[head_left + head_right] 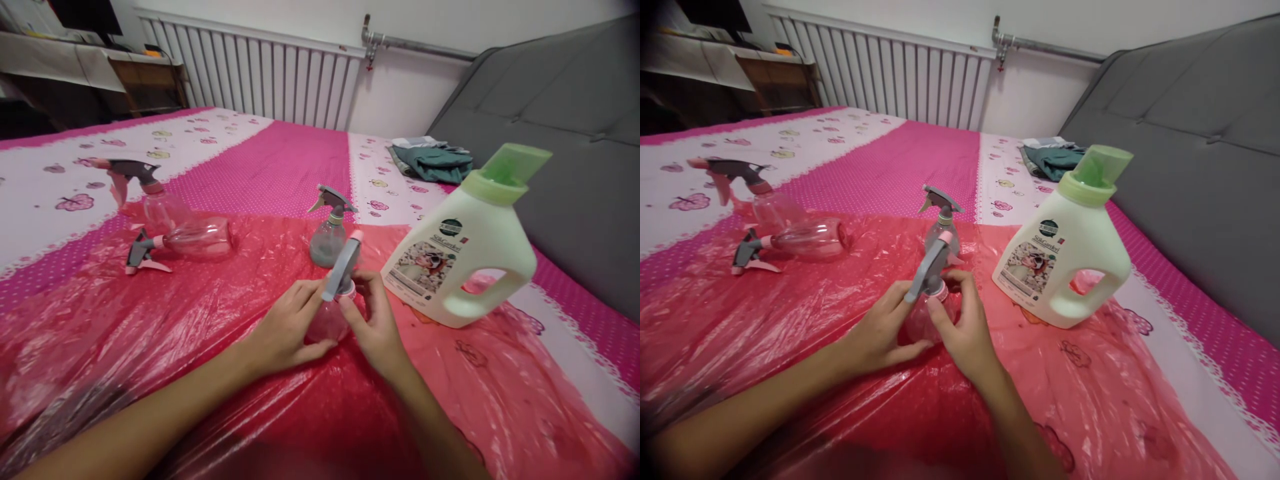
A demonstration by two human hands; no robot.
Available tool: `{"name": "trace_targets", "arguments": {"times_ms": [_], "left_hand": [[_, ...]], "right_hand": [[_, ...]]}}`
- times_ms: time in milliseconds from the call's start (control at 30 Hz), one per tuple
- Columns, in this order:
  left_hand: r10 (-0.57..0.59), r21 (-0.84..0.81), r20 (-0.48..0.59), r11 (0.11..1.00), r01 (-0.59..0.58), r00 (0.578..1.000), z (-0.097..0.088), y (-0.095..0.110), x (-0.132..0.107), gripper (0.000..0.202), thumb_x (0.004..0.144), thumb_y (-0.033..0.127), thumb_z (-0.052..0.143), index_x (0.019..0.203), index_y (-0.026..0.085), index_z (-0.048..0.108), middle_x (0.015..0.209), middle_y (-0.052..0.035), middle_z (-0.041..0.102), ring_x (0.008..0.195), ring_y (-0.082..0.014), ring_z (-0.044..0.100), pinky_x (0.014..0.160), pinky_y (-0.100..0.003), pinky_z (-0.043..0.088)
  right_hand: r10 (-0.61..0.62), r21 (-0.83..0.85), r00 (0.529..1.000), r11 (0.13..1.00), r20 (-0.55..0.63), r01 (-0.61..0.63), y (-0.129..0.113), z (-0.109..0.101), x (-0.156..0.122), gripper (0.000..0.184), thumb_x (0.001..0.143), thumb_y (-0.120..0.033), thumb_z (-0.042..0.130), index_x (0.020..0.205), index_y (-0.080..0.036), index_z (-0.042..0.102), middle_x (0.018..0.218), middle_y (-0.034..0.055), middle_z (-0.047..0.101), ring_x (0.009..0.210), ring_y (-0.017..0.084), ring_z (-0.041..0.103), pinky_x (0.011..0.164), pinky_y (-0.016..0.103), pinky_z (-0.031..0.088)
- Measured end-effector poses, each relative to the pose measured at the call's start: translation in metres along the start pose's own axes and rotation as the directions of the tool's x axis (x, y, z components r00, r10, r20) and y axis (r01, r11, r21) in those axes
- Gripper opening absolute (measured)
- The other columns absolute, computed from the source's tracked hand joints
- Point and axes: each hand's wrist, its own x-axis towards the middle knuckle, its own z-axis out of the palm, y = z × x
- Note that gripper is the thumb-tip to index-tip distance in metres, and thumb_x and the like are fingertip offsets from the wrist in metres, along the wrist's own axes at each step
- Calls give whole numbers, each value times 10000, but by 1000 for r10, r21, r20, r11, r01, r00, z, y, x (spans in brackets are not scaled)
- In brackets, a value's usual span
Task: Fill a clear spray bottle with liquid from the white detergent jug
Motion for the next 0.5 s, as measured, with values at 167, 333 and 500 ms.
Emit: {"name": "trace_targets", "arguments": {"times_ms": [167, 333, 500], "left_hand": [[46, -16, -45, 999, -47, 998, 3, -1, 0, 865, 950, 299, 754, 1655, 252, 255, 1432, -161, 599, 1278, -356, 612, 1097, -544, 556], [57, -31, -52, 998, -58, 997, 4, -4, 0, 880, 959, 306, 756, 1666, 270, 232, 1463, -164, 584, 1298, -358, 605, 1105, -536, 547], [45, 11, -30, 999, -45, 999, 4, -3, 0, 895, 960, 309, 753, 1673, 277, 212, 1454, -165, 573, 1302, -364, 598, 1094, -560, 554]], "right_hand": [[33, 2, 998, 999, -58, -33, 4, 2, -1, 348, 973, -454, 697, 1204, -259, 525, 1149, 0, 591, 1098, 106, 599, 1007, 274, 483], [23, 6, 999, 1000, -45, -23, 1, 3, 1, 376, 963, -454, 703, 1243, -257, 549, 1189, 12, 617, 1108, 112, 610, 1015, 282, 489], [17, 0, 999, 1000, -49, -17, -1, 3, 3, 343, 966, -480, 699, 1179, -237, 585, 1122, 8, 641, 1058, 109, 623, 973, 271, 495]]}}
